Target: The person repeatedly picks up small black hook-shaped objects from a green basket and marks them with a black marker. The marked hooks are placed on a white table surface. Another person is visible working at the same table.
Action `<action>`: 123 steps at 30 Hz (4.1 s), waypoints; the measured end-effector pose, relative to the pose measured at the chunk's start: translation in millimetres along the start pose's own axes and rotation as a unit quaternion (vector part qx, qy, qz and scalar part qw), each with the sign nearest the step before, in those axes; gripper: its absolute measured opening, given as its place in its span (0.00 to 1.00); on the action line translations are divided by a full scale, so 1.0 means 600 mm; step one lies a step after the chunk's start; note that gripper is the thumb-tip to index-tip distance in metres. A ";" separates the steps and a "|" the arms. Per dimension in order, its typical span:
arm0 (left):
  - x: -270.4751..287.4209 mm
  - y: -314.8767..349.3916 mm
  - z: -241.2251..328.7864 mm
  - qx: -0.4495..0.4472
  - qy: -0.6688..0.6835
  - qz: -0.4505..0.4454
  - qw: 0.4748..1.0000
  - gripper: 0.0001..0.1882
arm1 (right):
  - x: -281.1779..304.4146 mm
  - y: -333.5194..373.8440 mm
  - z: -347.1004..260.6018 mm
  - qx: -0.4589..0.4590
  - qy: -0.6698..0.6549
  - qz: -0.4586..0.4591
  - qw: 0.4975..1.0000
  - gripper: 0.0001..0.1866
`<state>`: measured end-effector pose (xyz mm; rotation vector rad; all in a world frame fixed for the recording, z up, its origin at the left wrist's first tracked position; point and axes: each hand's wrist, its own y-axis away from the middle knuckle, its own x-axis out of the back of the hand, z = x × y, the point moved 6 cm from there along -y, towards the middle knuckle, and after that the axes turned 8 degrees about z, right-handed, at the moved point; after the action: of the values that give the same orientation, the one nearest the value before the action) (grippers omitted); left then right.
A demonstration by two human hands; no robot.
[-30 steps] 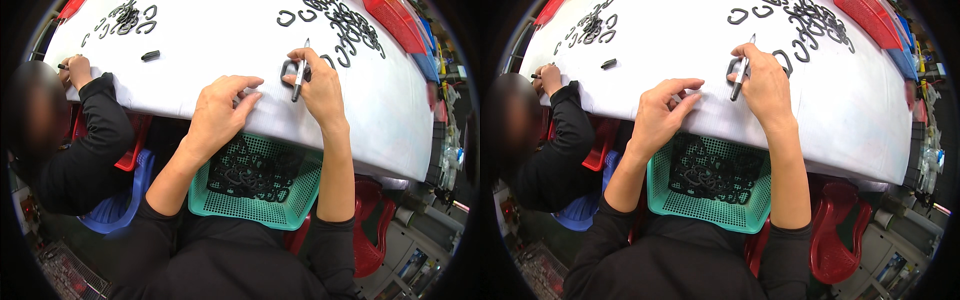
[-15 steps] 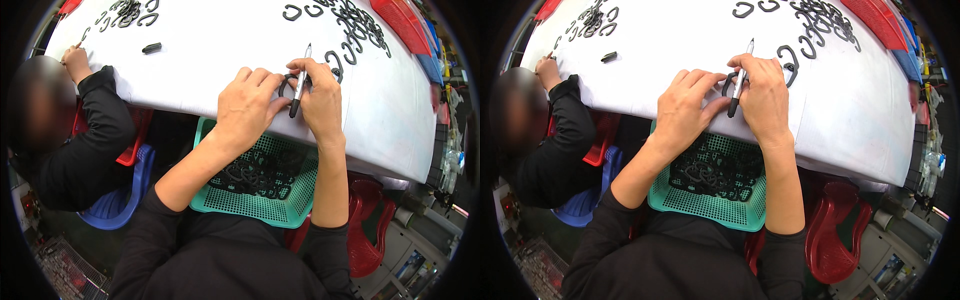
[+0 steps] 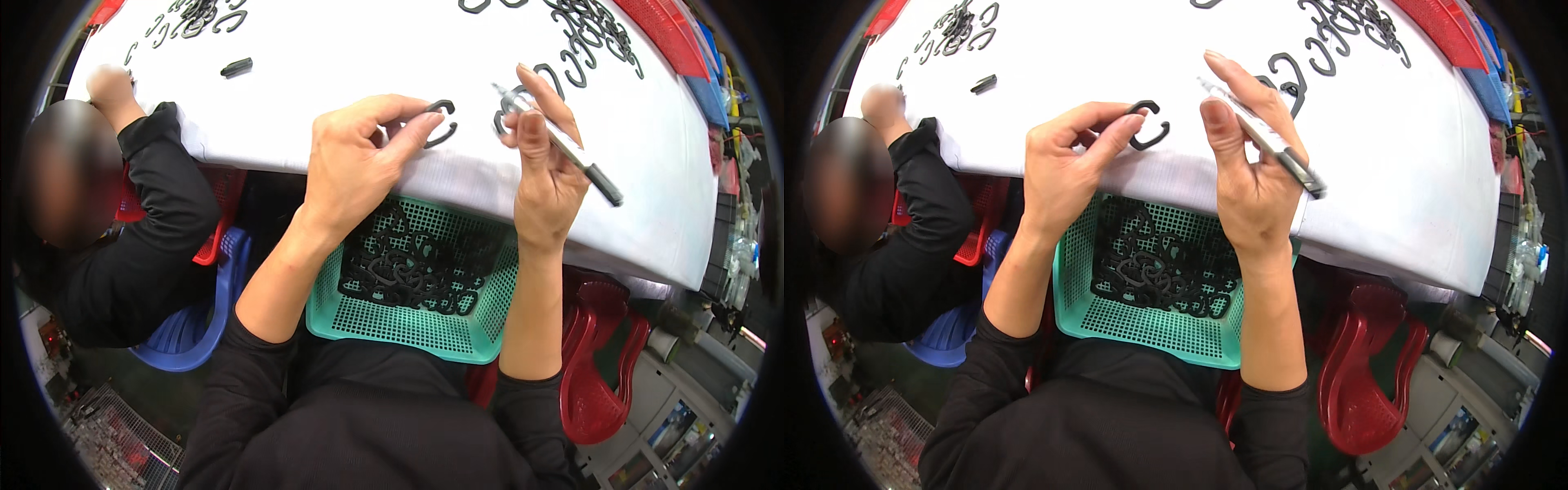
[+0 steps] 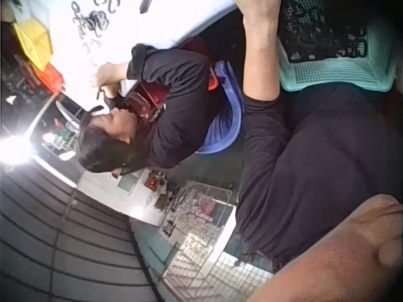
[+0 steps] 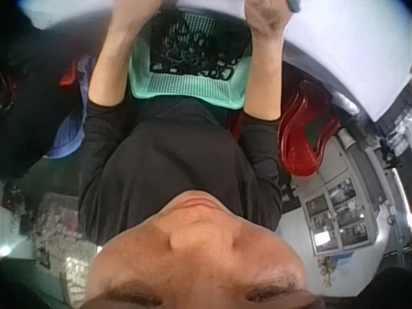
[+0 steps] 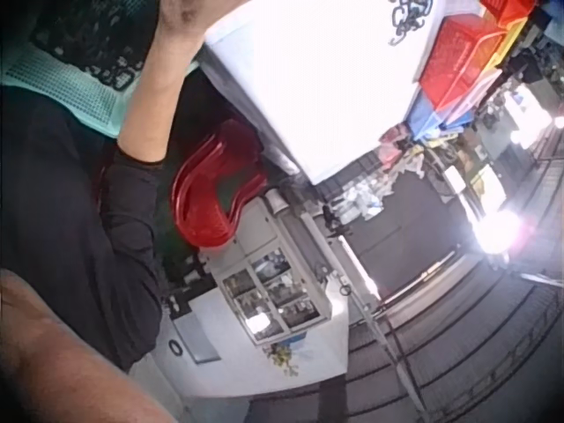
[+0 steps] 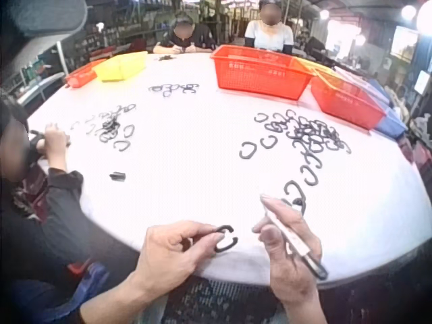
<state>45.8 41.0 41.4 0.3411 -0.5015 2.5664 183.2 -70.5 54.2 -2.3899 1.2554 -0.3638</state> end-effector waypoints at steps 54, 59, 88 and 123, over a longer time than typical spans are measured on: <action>0.021 0.023 -0.016 -0.102 -0.034 -0.003 0.994 0.09 | -0.007 0.063 0.007 -0.162 -0.025 0.119 0.979 0.10; 0.026 0.026 -0.013 -0.157 -0.040 -0.031 0.986 0.13 | -0.021 0.062 0.015 -0.184 0.022 0.070 0.980 0.08; 0.026 0.035 -0.024 -0.141 -0.025 -0.052 0.988 0.17 | -0.052 0.071 0.015 -0.170 0.042 0.015 0.984 0.08; 0.023 0.020 0.003 -0.107 -0.082 0.004 0.991 0.11 | -0.004 0.047 0.008 -0.156 0.031 0.059 0.985 0.17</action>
<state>28.4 36.4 44.1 0.4763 -0.8333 2.4739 163.6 -81.6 36.7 -2.5589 1.5768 -0.2203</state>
